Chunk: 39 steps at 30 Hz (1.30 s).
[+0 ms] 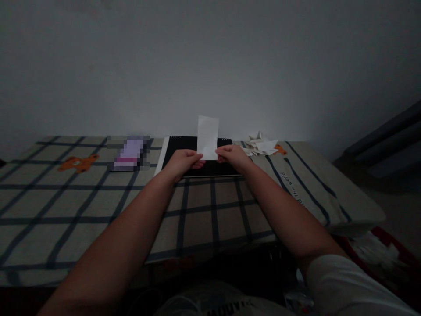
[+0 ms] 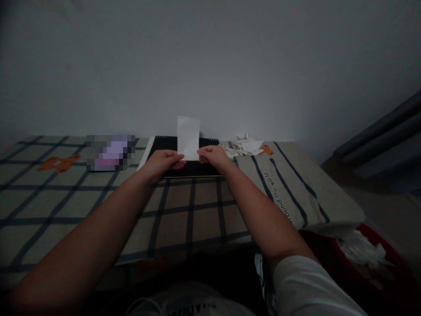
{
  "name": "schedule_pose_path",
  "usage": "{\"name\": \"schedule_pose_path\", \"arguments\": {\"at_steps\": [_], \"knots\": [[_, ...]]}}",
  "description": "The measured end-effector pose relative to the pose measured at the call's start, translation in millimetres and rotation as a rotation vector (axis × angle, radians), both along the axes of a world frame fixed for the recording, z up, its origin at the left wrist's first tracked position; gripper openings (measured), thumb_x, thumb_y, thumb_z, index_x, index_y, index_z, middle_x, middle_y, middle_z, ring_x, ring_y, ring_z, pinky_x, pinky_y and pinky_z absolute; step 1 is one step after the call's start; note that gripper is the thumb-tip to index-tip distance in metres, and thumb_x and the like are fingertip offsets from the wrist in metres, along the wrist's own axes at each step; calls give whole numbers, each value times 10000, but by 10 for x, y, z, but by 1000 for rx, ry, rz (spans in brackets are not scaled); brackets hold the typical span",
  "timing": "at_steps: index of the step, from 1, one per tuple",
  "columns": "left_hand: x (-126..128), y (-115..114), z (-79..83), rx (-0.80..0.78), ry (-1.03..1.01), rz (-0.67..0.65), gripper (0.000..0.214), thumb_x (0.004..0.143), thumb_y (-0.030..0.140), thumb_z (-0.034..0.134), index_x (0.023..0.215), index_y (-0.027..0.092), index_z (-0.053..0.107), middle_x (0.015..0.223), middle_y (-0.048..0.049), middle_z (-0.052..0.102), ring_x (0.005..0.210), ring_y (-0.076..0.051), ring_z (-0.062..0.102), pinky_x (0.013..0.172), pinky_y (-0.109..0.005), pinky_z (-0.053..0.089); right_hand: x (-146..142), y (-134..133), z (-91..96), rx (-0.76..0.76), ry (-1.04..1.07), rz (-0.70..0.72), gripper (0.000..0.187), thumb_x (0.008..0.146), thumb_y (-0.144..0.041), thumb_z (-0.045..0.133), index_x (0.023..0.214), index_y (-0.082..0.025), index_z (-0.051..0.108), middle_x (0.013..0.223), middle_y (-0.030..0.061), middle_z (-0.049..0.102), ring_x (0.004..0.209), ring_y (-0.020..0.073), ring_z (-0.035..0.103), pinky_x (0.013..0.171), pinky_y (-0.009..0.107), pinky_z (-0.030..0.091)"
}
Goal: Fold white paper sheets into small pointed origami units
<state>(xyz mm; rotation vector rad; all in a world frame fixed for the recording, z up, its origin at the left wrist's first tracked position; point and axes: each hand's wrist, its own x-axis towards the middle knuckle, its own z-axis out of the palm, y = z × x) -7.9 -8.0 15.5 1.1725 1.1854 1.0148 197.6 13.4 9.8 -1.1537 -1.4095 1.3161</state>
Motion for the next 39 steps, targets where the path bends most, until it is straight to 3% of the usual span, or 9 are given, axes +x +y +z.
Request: {"name": "schedule_pose_path", "arguments": {"at_steps": [11, 14, 19, 25, 30, 33, 39], "knots": [[8, 12, -26, 33, 14, 7, 117, 872, 129, 694, 760, 131, 727, 726, -56, 735, 628, -100, 660, 722, -253, 566, -46, 25, -35, 50, -83, -84, 100, 835, -196, 676, 749, -149, 697, 584, -9, 636, 554, 99, 558, 588, 245, 492], [8, -4, -6, 22, -15, -38, 107, 878, 87, 669, 804, 128, 735, 755, -51, 739, 657, -92, 668, 735, -238, 563, -31, 25, -37, 52, -46, -85, 83, 819, -222, 699, 775, -152, 706, 605, -5, 645, 571, 105, 569, 619, 261, 513], [2, -20, 11, 37, -6, 28, 140, 881, 111, 670, 746, 132, 701, 722, -40, 725, 630, -90, 650, 763, -257, 571, -51, 12, -41, 30, 54, -30, 114, 766, -226, 757, 853, -165, 715, 739, 9, 715, 650, 107, 629, 693, 258, 550], [-13, 17, -45, 61, 45, -9, 113, 845, 200, 720, 745, 150, 710, 759, -55, 739, 700, -132, 684, 766, -286, 577, -35, 0, -33, 7, -5, -10, 94, 739, -196, 782, 762, -162, 698, 717, 5, 710, 616, 93, 616, 644, 226, 528], [-42, 48, -66, 212, 39, 111, 178, 775, 338, 790, 798, 167, 742, 790, -45, 738, 705, -154, 678, 736, -296, 583, 1, -27, -8, -76, -15, 42, 84, 745, -140, 778, 722, -160, 700, 685, 6, 693, 594, 90, 609, 626, 224, 518], [-27, 60, -53, 212, -57, 164, 146, 769, 274, 785, 838, 156, 735, 837, -48, 748, 743, -152, 688, 781, -314, 595, -11, -31, -1, -114, -29, 49, 77, 766, -112, 754, 730, -160, 706, 660, 5, 687, 571, 82, 587, 604, 209, 509], [16, 85, -60, 198, -57, 298, 60, 760, 170, 760, 799, 140, 725, 735, -30, 724, 676, -145, 677, 758, -318, 599, -53, -10, -7, -99, -29, 11, 84, 763, -137, 769, 731, -163, 696, 680, 17, 686, 600, 95, 588, 632, 232, 525]]}}
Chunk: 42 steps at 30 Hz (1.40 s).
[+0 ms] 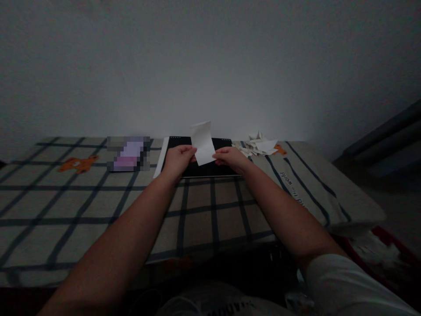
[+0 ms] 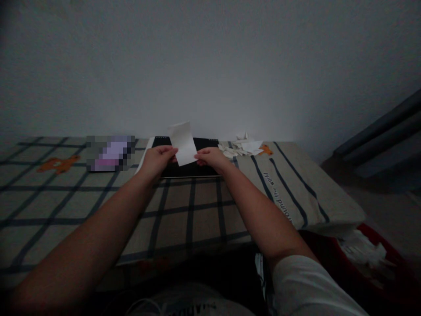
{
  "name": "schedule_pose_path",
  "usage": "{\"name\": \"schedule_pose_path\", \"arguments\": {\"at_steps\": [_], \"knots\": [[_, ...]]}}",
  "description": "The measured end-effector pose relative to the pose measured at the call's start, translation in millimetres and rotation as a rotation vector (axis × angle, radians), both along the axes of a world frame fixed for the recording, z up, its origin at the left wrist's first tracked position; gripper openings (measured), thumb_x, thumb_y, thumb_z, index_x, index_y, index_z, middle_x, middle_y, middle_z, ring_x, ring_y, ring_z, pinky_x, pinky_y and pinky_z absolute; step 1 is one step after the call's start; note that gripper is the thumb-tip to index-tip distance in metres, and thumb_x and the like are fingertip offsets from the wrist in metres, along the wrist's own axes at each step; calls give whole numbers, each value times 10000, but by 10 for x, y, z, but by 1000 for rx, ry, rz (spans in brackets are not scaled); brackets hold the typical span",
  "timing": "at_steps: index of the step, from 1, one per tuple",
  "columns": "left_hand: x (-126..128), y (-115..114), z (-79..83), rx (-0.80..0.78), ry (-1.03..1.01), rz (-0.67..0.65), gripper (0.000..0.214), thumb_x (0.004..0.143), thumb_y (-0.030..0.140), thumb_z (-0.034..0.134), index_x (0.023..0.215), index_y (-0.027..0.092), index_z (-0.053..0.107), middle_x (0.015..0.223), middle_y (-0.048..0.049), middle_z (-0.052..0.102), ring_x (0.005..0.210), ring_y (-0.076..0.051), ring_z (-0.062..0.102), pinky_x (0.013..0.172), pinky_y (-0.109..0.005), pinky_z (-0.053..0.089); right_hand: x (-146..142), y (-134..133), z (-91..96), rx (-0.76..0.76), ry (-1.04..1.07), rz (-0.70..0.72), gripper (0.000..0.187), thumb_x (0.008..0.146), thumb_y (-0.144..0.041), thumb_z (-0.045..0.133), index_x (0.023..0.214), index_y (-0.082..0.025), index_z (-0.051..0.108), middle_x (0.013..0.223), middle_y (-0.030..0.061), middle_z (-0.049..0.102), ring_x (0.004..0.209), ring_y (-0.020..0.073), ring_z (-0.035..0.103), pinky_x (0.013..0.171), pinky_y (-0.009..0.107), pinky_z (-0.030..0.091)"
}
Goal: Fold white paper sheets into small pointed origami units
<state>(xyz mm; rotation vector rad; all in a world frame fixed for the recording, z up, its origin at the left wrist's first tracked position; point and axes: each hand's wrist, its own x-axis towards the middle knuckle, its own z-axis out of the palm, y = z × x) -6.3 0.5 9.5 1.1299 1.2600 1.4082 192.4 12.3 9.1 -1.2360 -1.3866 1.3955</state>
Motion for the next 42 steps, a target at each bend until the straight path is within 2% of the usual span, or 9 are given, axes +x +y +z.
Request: {"name": "schedule_pose_path", "arguments": {"at_steps": [6, 9, 12, 15, 18, 21, 31, 36, 42], "knots": [[-23, -9, 26, 7, -108, -68, 66, 785, 184, 745, 811, 134, 711, 818, -42, 736, 715, -130, 683, 770, -294, 593, 60, -19, 11, -8, -53, 58, 93, 736, -139, 779, 710, -169, 695, 653, 19, 677, 601, 107, 582, 620, 246, 528], [-19, -12, 47, -11, -100, -21, 50, 786, 156, 738, 789, 133, 694, 774, -28, 717, 670, -116, 662, 756, -284, 591, 68, -16, 13, -18, -38, 63, 96, 738, -128, 763, 702, -178, 690, 643, 18, 676, 598, 106, 578, 583, 225, 510], [-8, -16, 60, -34, -124, 28, 83, 788, 107, 714, 732, 137, 660, 724, -12, 685, 625, -100, 640, 744, -271, 591, 52, -1, 18, -5, 7, 7, 84, 764, -100, 712, 726, -172, 693, 633, 5, 659, 576, 90, 561, 552, 201, 477], [-8, -22, 65, -72, -173, -31, 164, 780, 79, 712, 670, 144, 609, 680, 0, 650, 606, -87, 631, 763, -260, 592, 46, 13, 26, 33, 70, -94, 93, 794, -77, 664, 755, -156, 694, 635, -14, 635, 554, 69, 532, 545, 186, 449], [-16, -21, 57, -81, -204, -74, 194, 766, 100, 752, 669, 149, 592, 694, 0, 647, 639, -86, 644, 810, -264, 589, 49, 17, 25, 18, 148, -138, 89, 828, -103, 662, 756, -154, 673, 703, -3, 663, 616, 68, 572, 636, 192, 499], [-17, -14, 45, -69, -240, -57, 197, 763, 115, 771, 683, 145, 593, 708, 0, 652, 664, -82, 651, 825, -261, 585, 47, 19, 5, -33, 207, -61, 58, 849, -123, 672, 803, -158, 664, 806, 17, 703, 697, 79, 627, 730, 213, 549], [-81, 7, 85, -50, -251, -28, 122, 811, 134, 744, 739, 127, 646, 761, -26, 701, 685, -87, 666, 745, -220, 593, 179, 46, 52, -37, 82, -46, 196, 810, -79, 706, 678, -173, 596, 622, 4, 668, 580, 82, 619, 584, 178, 544], [-120, 58, 67, -110, -225, -53, 78, 794, 84, 752, 804, 110, 679, 785, -48, 717, 651, -83, 665, 734, -222, 597, 239, 86, 64, -33, 128, -127, 213, 812, -94, 719, 663, -178, 593, 663, -1, 661, 594, 78, 607, 644, 216, 562], [-86, 36, 77, -121, -295, -31, 91, 833, 66, 693, 769, 125, 665, 763, -34, 703, 639, -72, 653, 736, -203, 584, 202, 102, 12, -55, 190, -72, 154, 839, -87, 696, 711, -162, 652, 767, 38, 700, 661, 100, 647, 721, 275, 590]]}}
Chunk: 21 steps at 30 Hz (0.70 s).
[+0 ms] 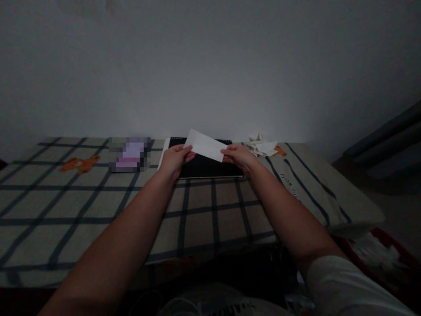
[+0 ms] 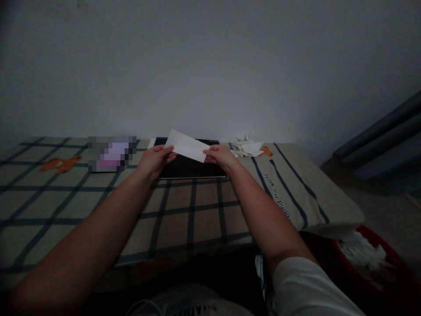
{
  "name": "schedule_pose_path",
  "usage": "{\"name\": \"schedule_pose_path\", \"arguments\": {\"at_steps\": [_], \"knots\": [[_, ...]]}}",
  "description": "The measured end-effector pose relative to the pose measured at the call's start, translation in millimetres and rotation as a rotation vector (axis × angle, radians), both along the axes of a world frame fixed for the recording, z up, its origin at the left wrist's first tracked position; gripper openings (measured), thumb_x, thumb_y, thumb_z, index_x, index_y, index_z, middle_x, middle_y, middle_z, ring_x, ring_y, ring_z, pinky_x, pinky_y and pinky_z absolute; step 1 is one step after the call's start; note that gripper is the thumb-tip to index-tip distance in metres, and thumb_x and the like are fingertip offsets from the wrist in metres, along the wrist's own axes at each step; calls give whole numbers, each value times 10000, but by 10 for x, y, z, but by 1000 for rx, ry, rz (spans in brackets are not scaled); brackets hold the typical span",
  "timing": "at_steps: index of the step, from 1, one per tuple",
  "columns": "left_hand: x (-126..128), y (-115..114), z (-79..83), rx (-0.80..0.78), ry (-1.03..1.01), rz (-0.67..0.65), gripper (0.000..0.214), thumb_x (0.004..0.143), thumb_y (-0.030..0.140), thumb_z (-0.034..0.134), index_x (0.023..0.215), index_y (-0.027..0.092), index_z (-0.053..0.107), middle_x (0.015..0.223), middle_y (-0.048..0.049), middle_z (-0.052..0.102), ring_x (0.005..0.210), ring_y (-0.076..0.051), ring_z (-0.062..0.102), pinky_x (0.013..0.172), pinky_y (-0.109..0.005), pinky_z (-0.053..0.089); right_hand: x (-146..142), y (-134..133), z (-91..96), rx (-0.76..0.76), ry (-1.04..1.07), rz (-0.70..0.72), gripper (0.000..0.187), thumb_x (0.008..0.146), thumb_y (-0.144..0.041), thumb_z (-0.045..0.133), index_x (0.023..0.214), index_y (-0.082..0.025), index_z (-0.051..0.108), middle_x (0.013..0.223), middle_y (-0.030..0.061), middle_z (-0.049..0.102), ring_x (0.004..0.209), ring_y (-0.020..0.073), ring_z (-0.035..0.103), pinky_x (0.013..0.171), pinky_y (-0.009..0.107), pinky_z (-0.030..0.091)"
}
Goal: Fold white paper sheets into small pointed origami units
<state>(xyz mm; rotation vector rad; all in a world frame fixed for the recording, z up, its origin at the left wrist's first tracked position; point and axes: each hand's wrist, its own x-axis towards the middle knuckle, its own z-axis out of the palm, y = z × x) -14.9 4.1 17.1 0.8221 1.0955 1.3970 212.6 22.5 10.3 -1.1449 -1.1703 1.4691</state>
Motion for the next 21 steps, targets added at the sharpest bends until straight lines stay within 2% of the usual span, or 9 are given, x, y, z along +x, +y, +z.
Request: {"name": "schedule_pose_path", "arguments": {"at_steps": [3, 6, 9, 12, 15, 17, 21], "knots": [[-25, -10, 13, -2, 33, -39, 99, 824, 66, 681, 750, 128, 661, 768, -40, 705, 651, -86, 660, 708, -208, 581, 47, 15, -5, 8, -50, -29, 210, 827, -84, 698, 645, -162, 629, 705, 24, 675, 631, 89, 623, 688, 256, 575], [-87, 1, 9, 17, 107, -102, 38, 796, 110, 713, 813, 143, 705, 888, -57, 736, 738, -120, 683, 676, -227, 583, 129, 31, 2, 26, -107, 14, 179, 800, -96, 726, 651, -166, 655, 677, 15, 667, 618, 87, 604, 646, 228, 556], [-139, 17, -12, 23, 215, -195, 89, 768, 176, 765, 855, 169, 752, 960, -62, 750, 789, -133, 683, 618, -195, 553, 195, 48, 1, 52, -154, 54, 170, 769, -125, 769, 646, -173, 663, 645, 1, 645, 578, 80, 566, 592, 213, 531], [-146, 25, -35, 41, 299, -158, 75, 732, 192, 794, 793, 176, 754, 893, -53, 751, 738, -126, 659, 574, -176, 517, 216, 60, -13, 71, -118, 48, 148, 791, -163, 765, 678, -177, 670, 664, 2, 648, 577, 80, 565, 578, 209, 528], [-126, 26, -41, 73, 276, -115, 88, 719, 216, 797, 767, 172, 738, 844, -40, 741, 707, -121, 644, 584, -186, 517, 207, 53, -15, 44, -50, 103, 40, 829, -150, 719, 853, -180, 709, 818, 35, 716, 664, 102, 636, 630, 225, 571], [-117, 24, -34, 92, 252, -99, 103, 713, 226, 792, 763, 165, 726, 833, -32, 733, 701, -115, 637, 595, -189, 517, 199, 39, 2, 18, -46, 116, 116, 827, -108, 702, 919, -178, 703, 852, 42, 727, 680, 110, 659, 644, 230, 588], [-117, 14, -14, 105, 212, -128, 138, 692, 236, 800, 761, 156, 710, 836, -29, 723, 722, -117, 635, 626, -205, 532, 195, 10, 69, -13, -27, 23, 143, 832, -34, 650, 848, -176, 668, 753, 20, 689, 590, 91, 635, 583, 206, 571]]}}
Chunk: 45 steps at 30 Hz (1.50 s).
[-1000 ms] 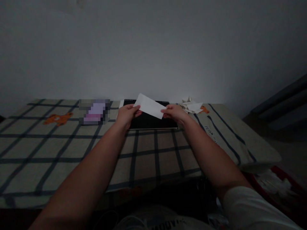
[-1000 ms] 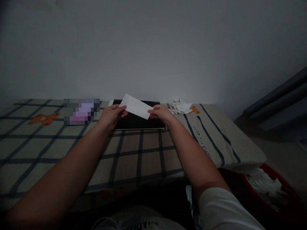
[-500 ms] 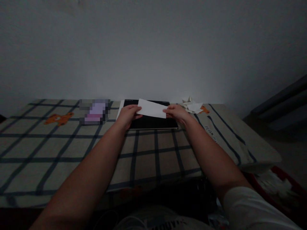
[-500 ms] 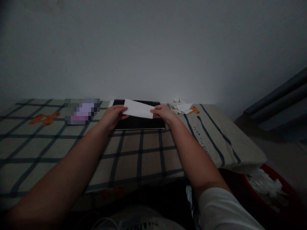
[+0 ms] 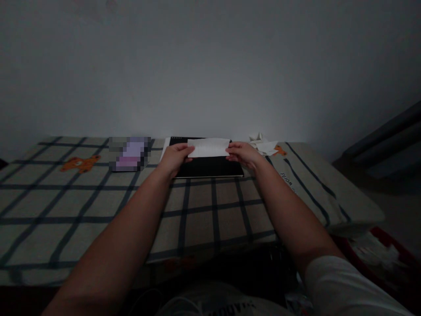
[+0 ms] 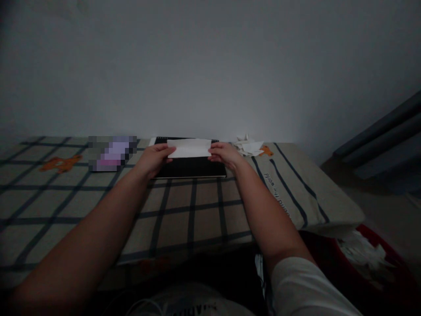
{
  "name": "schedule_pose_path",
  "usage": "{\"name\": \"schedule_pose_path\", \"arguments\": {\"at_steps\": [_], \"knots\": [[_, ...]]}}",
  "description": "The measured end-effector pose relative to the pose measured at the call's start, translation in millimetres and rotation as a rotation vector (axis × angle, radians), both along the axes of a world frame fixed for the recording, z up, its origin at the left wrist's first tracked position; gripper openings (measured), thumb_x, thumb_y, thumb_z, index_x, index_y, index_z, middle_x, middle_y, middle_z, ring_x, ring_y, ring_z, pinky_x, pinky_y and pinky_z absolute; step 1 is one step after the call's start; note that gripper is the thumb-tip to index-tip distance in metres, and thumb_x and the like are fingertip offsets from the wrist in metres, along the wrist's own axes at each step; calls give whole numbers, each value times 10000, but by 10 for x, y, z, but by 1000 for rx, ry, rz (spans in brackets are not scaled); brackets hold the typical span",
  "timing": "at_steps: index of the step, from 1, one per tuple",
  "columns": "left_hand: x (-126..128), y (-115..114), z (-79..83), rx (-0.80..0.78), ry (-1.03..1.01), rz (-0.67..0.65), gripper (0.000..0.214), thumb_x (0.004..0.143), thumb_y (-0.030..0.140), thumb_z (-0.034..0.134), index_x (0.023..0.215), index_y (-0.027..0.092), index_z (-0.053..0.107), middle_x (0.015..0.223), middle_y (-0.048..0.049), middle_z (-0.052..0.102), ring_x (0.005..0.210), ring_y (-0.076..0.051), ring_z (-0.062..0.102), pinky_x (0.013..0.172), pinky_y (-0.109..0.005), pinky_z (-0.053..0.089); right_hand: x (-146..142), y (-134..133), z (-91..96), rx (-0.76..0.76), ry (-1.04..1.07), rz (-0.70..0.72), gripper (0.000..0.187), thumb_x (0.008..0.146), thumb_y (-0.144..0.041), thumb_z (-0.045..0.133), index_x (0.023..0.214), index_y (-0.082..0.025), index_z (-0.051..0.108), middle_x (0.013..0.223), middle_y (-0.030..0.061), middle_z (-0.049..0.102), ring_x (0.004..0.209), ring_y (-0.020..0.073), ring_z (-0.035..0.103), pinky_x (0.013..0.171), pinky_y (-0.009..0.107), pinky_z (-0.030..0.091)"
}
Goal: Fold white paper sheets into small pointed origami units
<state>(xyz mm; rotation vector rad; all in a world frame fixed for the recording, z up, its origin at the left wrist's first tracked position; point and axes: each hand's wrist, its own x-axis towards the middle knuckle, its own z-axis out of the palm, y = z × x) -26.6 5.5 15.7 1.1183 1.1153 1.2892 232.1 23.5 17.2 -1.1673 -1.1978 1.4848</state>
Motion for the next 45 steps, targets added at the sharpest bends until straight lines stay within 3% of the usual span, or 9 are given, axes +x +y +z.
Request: {"name": "schedule_pose_path", "arguments": {"at_steps": [9, 13, 18, 25, 30, 35, 38, 42, 45], "knots": [[8, -18, -4, -8, -32, -44, 113, 735, 208, 766, 817, 158, 706, 927, -45, 731, 839, -144, 663, 768, -278, 583, -9, 10, 21, -32, 94, -47, 161, 847, -30, 619, 824, -184, 659, 713, 12, 676, 555, 79, 605, 567, 197, 568], [5, -12, -25, -10, 21, -56, 153, 742, 222, 768, 873, 163, 714, 964, -47, 733, 830, -148, 670, 742, -283, 593, -37, 28, -50, 33, 7, -49, 68, 876, -143, 666, 820, -182, 659, 689, 7, 660, 567, 88, 620, 558, 203, 556], [-1, 2, -20, -28, 17, -27, 113, 754, 221, 760, 835, 169, 700, 966, -53, 722, 853, -162, 672, 735, -289, 599, -97, 18, -72, 83, -120, -85, 139, 860, -183, 695, 739, -183, 627, 609, -19, 590, 556, 88, 606, 551, 203, 521], [8, -5, -9, -41, 11, -24, 41, 771, 176, 715, 806, 165, 698, 942, -57, 714, 818, -146, 664, 684, -251, 590, -114, 31, -79, 156, -128, -135, 109, 782, -213, 743, 784, -190, 636, 688, -15, 634, 587, 86, 564, 567, 217, 503], [20, -11, -5, -34, 69, 2, 107, 764, 187, 702, 868, 161, 711, 955, -60, 715, 819, -158, 662, 616, -230, 565, -111, 50, -86, 244, -142, -190, 123, 771, -231, 737, 767, -185, 623, 662, -25, 626, 578, 85, 561, 568, 217, 474], [-7, 68, -54, 81, 108, 169, 364, 731, 172, 716, 1094, 168, 692, 1018, -65, 709, 884, -174, 667, 708, -264, 562, -117, 70, -89, 279, -153, -213, 129, 789, -229, 723, 736, -189, 613, 618, -24, 625, 557, 91, 562, 562, 224, 468], [-4, 93, -76, 183, 206, 294, 321, 726, 184, 747, 1044, 163, 705, 980, -62, 704, 882, -176, 663, 801, -298, 553, -145, 72, -98, 272, -107, -243, 169, 783, -255, 749, 762, -196, 592, 605, -30, 630, 562, 99, 598, 560, 221, 485], [77, 14, -50, 34, 143, 78, 171, 798, 229, 737, 946, 147, 719, 932, -73, 717, 736, -145, 651, 763, -319, 558, -227, 8, -96, 267, -42, -108, 279, 734, -307, 803, 814, -210, 554, 666, -36, 670, 607, 110, 662, 611, 236, 546], [149, -70, -18, -9, 47, -43, 229, 817, 245, 749, 1024, 154, 712, 1069, -92, 725, 866, -153, 686, 835, -315, 558, -299, -70, -86, 325, -101, 60, 315, 701, -347, 822, 808, -209, 560, 707, -29, 676, 673, 123, 678, 643, 246, 553]]}}
